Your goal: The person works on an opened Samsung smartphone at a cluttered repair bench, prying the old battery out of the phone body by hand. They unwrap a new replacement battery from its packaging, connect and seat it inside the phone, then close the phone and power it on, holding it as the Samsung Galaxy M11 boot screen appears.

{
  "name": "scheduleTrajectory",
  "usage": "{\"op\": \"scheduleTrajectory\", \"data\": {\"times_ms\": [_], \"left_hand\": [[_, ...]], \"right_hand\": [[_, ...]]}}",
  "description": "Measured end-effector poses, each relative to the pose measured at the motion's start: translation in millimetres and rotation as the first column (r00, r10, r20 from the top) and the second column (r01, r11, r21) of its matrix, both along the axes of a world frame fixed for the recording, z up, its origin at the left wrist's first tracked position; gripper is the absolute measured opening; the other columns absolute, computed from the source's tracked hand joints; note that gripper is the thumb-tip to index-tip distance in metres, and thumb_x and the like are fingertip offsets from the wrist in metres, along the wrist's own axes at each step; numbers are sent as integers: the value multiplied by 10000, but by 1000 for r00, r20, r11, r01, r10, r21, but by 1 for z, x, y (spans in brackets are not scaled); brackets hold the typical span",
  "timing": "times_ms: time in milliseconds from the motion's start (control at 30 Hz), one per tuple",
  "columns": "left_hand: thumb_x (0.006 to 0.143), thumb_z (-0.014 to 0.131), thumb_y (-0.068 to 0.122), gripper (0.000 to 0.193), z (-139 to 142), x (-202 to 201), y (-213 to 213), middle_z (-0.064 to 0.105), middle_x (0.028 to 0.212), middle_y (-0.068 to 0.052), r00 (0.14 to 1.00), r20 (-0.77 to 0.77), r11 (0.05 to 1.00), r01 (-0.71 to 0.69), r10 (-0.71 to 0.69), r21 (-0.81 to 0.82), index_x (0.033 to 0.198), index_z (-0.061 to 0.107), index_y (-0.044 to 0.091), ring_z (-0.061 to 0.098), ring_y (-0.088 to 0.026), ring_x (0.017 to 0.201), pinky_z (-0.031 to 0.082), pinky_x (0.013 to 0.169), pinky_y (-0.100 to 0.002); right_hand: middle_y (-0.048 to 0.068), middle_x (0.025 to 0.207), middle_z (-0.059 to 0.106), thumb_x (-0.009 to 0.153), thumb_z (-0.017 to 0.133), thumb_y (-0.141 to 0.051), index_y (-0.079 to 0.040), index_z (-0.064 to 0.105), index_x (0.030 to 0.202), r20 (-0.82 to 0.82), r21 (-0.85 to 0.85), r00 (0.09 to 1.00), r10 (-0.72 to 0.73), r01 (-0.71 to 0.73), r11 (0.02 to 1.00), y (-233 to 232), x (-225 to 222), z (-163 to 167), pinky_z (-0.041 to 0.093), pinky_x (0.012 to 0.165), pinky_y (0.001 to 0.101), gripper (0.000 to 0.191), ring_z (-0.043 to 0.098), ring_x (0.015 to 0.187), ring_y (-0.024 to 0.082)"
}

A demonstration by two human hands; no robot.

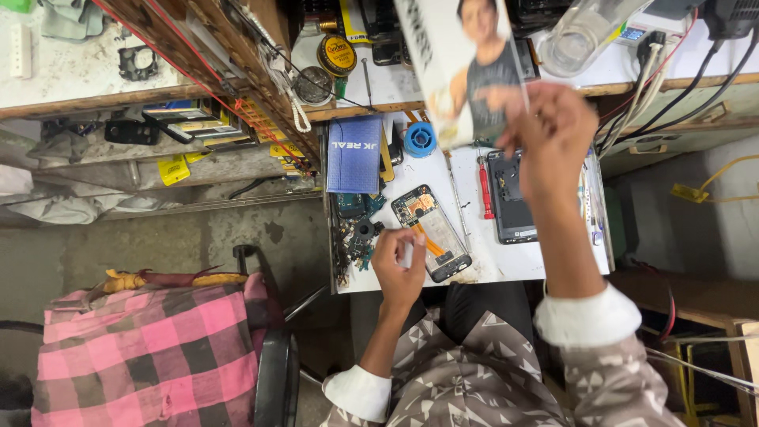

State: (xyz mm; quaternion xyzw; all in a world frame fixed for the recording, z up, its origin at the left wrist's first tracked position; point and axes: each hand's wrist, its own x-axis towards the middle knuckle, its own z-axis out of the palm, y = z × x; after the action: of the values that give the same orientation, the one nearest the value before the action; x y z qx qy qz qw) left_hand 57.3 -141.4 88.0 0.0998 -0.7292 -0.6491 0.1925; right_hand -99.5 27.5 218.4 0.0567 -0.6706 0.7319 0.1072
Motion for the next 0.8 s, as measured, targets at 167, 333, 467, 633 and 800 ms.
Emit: {"op": "scheduleTrajectory", "data": {"times_ms": [167, 333, 467, 633, 800], "left_hand": [[927, 727, 151, 626, 43, -25, 1, 641, 1275, -70, 985, -79, 899, 170, -151, 404, 1472, 455, 7, 650, -154, 1061, 537, 916, -296], [811, 839, 197, 1020, 78, -42, 16, 549, 1316, -140, 976, 13, 865, 186, -217, 465, 1594, 212, 15, 621, -202, 1146, 550, 969, -352], [780, 884, 176, 1097, 79, -42, 24, 498, 1394, -176, 966, -139, 915, 252, -218, 316, 1599, 176, -1, 575, -245, 1245, 513, 1078, -406], [642, 901, 179, 1142, 63, -40, 25, 453, 1440, -188, 942, -181, 959, 283, -282, -18, 1556, 236, 14, 515, -307, 1352, 443, 1174, -454], [577, 927, 202, 1121, 51, -40, 36, 466, 1462, -202, 912, -252, 913, 231, -323, -336, 1508, 318, 67, 492, -410, 1390, 338, 1239, -553]], "right_hand": [[82, 858, 729, 986, 728, 4, 54, 582, 1140, -32, 311, 997, -65, 72, 948, -15, 89, -27, 534, 519, 240, 218, 680, 644, 105], [95, 942, 708, 905, 808, -27, 54, 623, 1113, -288, 453, 957, 13, 124, 883, -16, 136, -49, 545, 673, 245, 290, 680, 770, 114], [163, 1182, 631, 847, 847, -120, 40, 643, 1150, -46, 428, 985, 164, -129, 895, 8, 137, -48, 530, 823, 281, 399, 627, 1001, 170], [198, 1421, 579, 1040, 568, -224, 55, 602, 1341, 55, 13, 964, 259, -260, 965, 32, 134, -28, 481, 1114, 359, 412, 579, 1336, 264], [243, 1408, 605, 1037, 557, -120, 114, 622, 1311, 56, -43, 953, 297, -295, 955, 51, 124, -10, 482, 1150, 396, 366, 609, 1325, 300]]}}
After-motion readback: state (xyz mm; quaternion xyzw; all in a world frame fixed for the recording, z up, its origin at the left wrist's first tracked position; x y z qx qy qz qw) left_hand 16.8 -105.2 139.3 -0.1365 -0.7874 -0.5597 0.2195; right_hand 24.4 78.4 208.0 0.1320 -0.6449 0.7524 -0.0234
